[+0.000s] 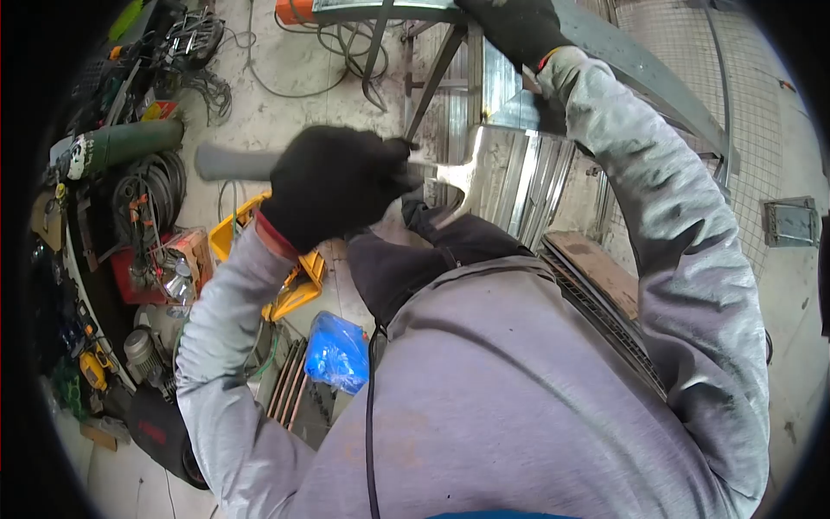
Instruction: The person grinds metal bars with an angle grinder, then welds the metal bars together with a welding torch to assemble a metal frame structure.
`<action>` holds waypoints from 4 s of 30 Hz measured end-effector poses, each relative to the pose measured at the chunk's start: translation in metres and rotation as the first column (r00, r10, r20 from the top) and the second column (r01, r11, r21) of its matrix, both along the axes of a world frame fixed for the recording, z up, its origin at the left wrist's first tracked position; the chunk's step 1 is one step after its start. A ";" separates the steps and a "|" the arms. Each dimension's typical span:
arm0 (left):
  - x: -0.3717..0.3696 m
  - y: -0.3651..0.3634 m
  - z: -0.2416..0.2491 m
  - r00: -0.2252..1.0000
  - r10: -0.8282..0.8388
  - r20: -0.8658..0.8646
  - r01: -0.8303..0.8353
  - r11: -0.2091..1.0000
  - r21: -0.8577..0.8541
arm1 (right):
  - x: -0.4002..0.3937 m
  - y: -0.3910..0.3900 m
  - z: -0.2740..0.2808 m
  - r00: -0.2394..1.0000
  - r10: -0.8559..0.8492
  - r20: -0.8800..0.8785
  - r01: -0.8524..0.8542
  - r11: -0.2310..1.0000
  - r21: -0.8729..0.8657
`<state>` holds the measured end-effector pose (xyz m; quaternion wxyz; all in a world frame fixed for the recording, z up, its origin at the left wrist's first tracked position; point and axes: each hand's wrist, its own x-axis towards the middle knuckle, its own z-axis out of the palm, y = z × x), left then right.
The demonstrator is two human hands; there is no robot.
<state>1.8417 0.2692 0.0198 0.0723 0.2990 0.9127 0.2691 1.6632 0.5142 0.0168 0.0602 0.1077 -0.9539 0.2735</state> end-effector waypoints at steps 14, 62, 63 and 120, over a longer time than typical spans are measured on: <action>0.017 0.019 0.023 0.988 -0.137 0.069 0.136 0.991 0.011 | 0.003 0.001 -0.001 0.996 0.041 -0.075 -0.040 0.999 0.013; 0.101 -0.004 0.045 0.458 0.738 0.496 -0.870 0.256 0.422 | 0.118 0.208 0.016 0.921 0.388 -0.040 -0.378 0.912 0.159; 0.089 0.006 0.061 0.475 0.694 0.541 -0.863 0.246 0.442 | 0.119 0.211 0.009 0.924 0.379 -0.056 -0.364 0.915 0.176; -0.379 0.164 -0.022 0.656 0.755 -0.005 -0.754 0.655 -0.052 | 0.122 0.207 0.010 0.945 0.294 -0.146 -0.288 0.956 0.061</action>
